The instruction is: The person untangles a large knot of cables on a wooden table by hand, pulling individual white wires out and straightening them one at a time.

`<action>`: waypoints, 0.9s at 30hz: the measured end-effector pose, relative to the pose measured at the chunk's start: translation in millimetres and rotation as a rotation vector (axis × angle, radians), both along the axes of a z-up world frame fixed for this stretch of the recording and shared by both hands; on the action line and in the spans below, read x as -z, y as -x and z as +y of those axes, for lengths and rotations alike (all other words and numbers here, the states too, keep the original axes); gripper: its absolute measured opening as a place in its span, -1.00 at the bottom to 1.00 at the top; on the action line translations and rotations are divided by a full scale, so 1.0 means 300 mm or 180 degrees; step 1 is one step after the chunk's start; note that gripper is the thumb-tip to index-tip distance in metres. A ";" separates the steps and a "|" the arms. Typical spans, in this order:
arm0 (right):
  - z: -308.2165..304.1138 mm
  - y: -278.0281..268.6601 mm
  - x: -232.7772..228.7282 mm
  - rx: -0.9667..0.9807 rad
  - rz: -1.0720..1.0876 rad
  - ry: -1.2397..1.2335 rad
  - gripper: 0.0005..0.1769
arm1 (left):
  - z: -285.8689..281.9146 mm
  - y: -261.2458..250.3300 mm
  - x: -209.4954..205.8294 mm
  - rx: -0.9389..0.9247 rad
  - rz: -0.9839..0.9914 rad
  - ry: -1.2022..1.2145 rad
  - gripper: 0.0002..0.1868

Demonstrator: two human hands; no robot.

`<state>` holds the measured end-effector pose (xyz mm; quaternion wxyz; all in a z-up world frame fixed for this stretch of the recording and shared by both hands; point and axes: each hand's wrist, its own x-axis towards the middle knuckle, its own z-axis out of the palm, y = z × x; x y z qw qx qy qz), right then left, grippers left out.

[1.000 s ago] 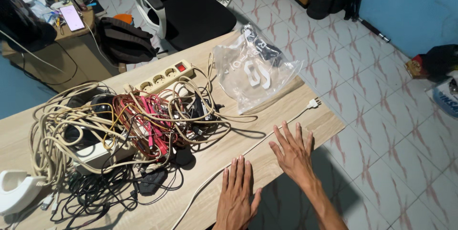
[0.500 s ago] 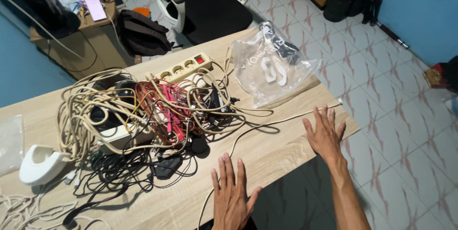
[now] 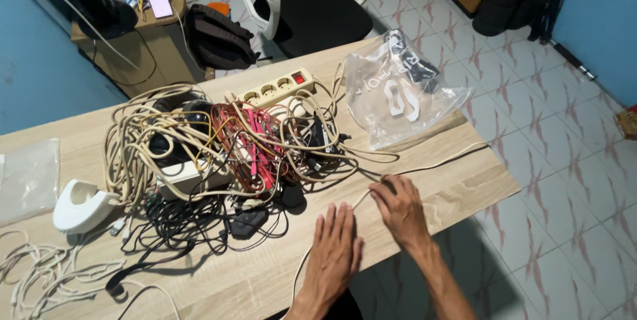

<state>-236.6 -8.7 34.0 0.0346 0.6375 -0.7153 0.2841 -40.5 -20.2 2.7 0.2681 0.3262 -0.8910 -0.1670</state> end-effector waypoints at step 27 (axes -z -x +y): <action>0.063 0.327 0.164 0.0971 0.1044 0.0321 -0.86 | -0.105 0.020 -0.006 -0.0211 0.1147 -0.0547 -0.88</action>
